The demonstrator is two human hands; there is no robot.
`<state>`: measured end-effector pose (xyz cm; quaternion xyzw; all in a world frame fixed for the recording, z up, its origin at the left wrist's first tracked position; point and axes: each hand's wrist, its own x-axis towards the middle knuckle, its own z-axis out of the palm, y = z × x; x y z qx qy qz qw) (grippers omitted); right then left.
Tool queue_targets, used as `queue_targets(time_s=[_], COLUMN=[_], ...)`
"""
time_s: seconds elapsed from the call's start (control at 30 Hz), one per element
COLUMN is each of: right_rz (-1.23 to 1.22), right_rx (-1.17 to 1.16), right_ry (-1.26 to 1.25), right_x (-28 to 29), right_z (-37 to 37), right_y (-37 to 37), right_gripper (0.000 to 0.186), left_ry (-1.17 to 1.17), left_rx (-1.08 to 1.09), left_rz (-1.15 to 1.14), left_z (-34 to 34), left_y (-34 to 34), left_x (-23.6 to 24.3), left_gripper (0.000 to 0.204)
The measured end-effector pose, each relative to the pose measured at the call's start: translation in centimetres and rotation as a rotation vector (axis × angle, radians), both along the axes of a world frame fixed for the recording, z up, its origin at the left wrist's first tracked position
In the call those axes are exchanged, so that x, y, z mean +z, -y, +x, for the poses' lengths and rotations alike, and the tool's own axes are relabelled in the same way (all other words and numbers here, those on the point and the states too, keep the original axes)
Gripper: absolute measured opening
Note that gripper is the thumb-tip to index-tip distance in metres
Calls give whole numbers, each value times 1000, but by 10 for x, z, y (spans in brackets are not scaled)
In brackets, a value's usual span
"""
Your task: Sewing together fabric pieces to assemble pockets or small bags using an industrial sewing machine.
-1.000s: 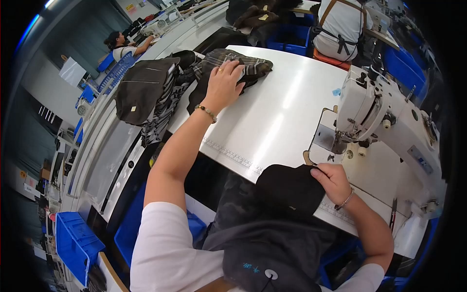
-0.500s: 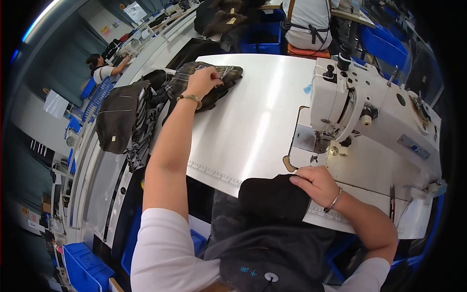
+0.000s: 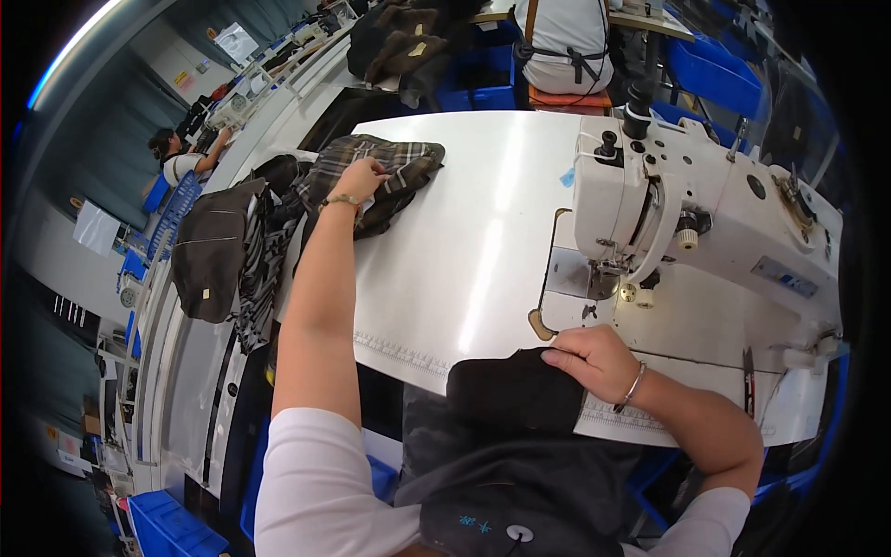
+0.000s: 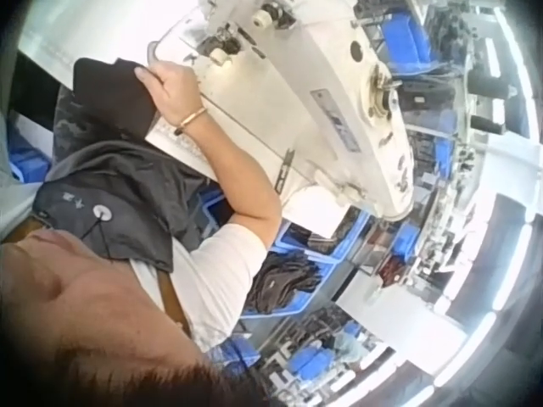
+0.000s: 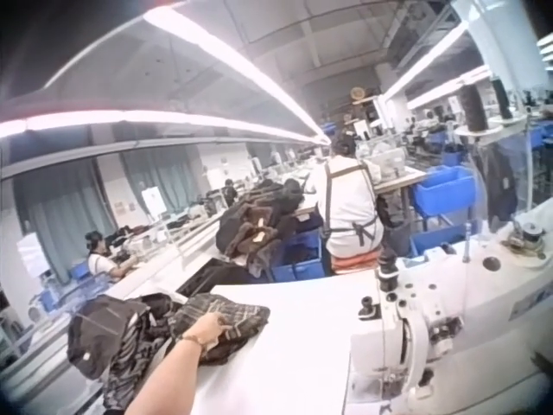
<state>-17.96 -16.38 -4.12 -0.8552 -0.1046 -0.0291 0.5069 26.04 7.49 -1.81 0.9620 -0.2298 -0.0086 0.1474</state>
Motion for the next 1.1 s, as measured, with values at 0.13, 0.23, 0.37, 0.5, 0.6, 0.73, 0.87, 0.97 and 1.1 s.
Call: queue_targets(time_s=[0.13,0.23,0.37,0.5,0.6,0.73,0.87,0.97,1.1], right_rz=[-15,-10,-26,-2,-17,-29,-45,-34,-13], right_rx=[3,4,1,-12,11,13,6,21,42], right_ry=[-7,-5,-1,10,12,23,-6,12,44], right_x=[3,2,1,-3,-4,-7,-5,-4,-11], right_z=[0,1,0,0,0,1,2,1,-1], right_y=[0,1,2,1,2,3,2,-1,3], right_gripper=[34,34,33,33,33,35,36,36,31], left_ry=[-40,168,33,41,214,418,160,96,20], left_rx=[4,-66,-57,-35,-96,3,10,-94,-298], left_rz=[17,-71,-57,-76,-276,-626,-1064,-1217,-973], left_z=[-2,-9,-13,-14,0,24,20,-18,-102], left_y=[3,0,1,2,-12,-36,-59,-61,-24], left_x=[-5,-14,-5,-14,-18,28,101,148,166], left_gripper=[27,24,20,21,22,28,25,23,20])
